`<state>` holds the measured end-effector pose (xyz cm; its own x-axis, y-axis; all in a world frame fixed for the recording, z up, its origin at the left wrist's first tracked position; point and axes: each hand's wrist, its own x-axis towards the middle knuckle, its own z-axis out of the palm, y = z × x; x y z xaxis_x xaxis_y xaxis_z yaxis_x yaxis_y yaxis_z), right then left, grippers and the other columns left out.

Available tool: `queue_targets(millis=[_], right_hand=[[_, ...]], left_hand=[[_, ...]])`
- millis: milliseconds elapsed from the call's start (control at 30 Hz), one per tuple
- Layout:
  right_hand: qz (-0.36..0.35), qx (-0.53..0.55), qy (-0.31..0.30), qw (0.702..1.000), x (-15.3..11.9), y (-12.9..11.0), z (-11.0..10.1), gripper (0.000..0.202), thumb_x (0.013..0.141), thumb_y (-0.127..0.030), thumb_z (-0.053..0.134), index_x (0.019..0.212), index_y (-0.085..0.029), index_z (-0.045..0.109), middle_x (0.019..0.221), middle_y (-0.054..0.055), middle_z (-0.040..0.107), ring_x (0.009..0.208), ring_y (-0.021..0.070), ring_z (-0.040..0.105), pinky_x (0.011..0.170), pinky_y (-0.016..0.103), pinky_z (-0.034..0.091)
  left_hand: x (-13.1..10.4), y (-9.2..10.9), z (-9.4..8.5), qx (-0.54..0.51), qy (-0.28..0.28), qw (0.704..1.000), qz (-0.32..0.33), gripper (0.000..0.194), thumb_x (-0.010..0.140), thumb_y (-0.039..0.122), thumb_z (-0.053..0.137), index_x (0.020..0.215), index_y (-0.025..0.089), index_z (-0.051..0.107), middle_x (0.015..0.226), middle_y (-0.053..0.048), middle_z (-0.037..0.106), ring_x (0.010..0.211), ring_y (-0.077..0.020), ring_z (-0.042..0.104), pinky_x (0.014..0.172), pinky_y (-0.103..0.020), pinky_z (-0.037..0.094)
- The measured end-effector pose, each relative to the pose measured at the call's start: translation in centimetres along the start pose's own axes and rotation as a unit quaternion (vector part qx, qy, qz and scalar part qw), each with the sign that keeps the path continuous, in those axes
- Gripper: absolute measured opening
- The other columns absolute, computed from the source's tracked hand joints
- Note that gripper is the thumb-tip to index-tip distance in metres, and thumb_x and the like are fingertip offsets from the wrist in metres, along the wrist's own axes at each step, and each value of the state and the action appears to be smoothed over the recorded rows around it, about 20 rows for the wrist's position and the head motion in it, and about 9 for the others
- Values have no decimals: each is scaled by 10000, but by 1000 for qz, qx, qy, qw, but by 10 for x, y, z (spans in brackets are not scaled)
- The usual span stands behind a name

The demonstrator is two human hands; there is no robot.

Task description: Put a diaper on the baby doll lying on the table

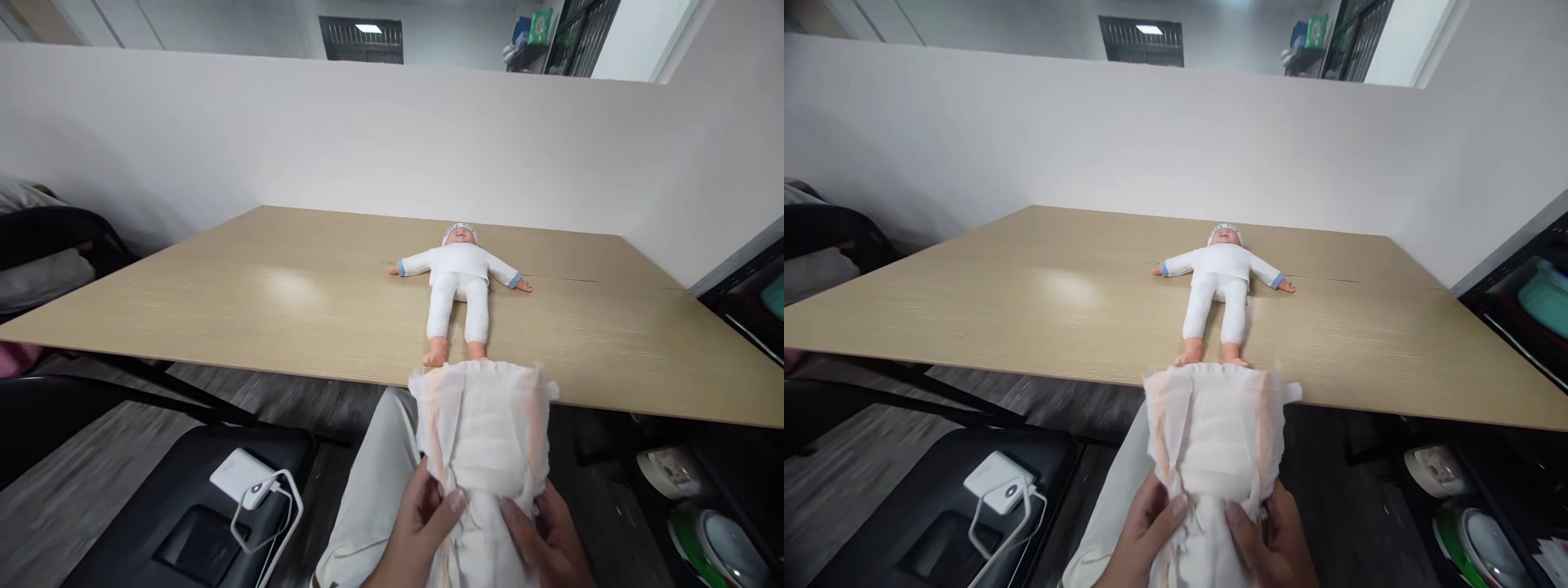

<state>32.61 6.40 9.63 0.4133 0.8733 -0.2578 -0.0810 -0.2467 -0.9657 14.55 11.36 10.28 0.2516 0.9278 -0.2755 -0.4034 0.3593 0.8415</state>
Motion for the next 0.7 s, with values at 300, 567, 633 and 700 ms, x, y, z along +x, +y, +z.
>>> queue_targets(millis=[300,567,633,700], right_hand=[[-48,-3,-125,991,46,-15,42,589,912,-638,765,1246,-154,744,1161,157,803,1126,327,752,943,385,621],[-301,-259,149,906,59,-1,33,322,951,-517,741,956,-229,597,806,6,615,692,179,551,687,322,512],[-376,-286,180,863,60,-9,36,264,974,-439,738,1040,-229,592,920,42,647,789,205,591,778,363,537],[-433,-324,143,829,64,-21,43,195,1010,-355,706,1134,-231,619,1050,87,688,963,250,650,894,414,554]], left_hand=[[56,9,-9,22,22,999,29,651,774,674,882,1209,197,793,1176,-136,816,1128,-338,753,1049,-440,589],[66,-5,-17,7,14,999,-28,647,764,679,885,1185,195,798,1215,-146,808,1189,-370,732,1063,-463,575],[65,-9,-18,7,10,999,-32,628,774,664,887,1184,198,794,1211,-143,806,1193,-369,727,1067,-462,570],[65,-14,-20,14,11,999,-33,625,778,665,883,1184,201,787,1201,-135,800,1168,-357,726,1067,-455,563]])
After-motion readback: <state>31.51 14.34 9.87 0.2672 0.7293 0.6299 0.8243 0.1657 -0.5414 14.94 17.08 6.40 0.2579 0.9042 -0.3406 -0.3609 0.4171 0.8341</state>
